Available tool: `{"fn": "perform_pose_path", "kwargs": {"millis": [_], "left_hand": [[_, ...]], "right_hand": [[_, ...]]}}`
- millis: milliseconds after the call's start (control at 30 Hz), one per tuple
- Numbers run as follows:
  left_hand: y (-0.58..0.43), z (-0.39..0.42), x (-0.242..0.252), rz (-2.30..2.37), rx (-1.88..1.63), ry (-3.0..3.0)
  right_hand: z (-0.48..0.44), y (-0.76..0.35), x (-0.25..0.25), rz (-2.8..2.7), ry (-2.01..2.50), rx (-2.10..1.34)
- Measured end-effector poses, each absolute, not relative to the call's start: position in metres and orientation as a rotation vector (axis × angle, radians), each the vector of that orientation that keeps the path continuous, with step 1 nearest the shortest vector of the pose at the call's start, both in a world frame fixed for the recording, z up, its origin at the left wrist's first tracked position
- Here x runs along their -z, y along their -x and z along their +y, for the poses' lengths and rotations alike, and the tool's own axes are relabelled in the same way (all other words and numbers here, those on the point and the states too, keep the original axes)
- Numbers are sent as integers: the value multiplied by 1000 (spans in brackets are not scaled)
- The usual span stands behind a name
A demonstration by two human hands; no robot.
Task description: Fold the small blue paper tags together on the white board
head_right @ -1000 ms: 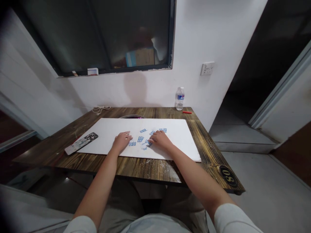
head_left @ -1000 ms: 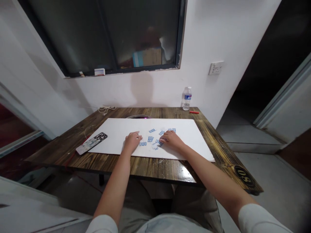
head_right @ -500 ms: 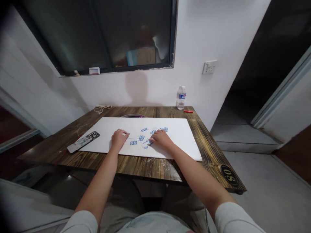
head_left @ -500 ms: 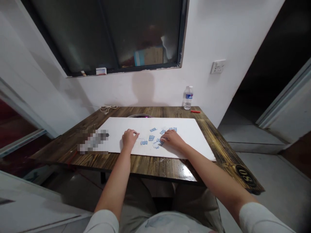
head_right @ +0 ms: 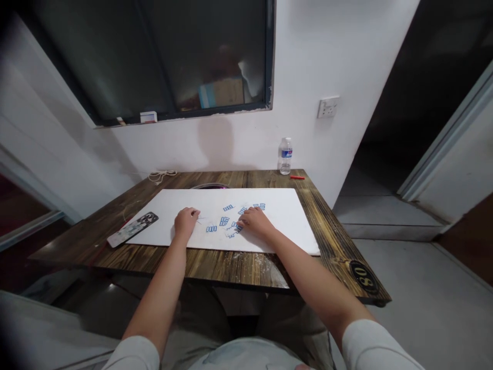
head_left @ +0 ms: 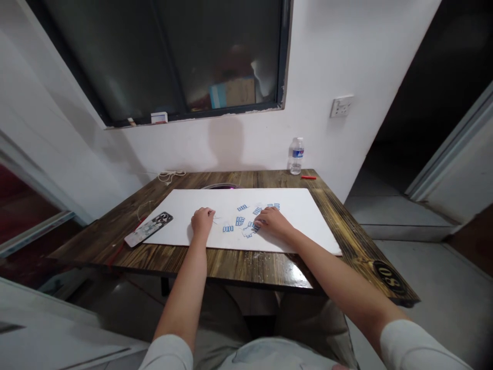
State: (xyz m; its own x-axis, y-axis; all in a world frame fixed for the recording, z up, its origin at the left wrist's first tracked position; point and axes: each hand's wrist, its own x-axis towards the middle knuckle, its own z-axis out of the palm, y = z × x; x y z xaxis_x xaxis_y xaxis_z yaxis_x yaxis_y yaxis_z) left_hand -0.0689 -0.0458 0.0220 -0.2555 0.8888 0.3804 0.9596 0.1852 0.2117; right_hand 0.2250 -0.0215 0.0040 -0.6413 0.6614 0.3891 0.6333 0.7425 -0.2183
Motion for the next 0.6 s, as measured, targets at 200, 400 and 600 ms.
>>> {"fn": "perform_pose_path", "kwargs": {"millis": [200, 400, 600], "left_hand": [[73, -53, -24, -2313, 542, 1988], [73, -55, -26, -2390, 468, 1990], [71, -57, -27, -2438, 278, 1979]], "right_hand": [[-23, -224, -8, -2503, 1009, -90], [-23, -225, -8, -2514, 1019, -98], [-22, -225, -6, -2517, 1034, -102]]}}
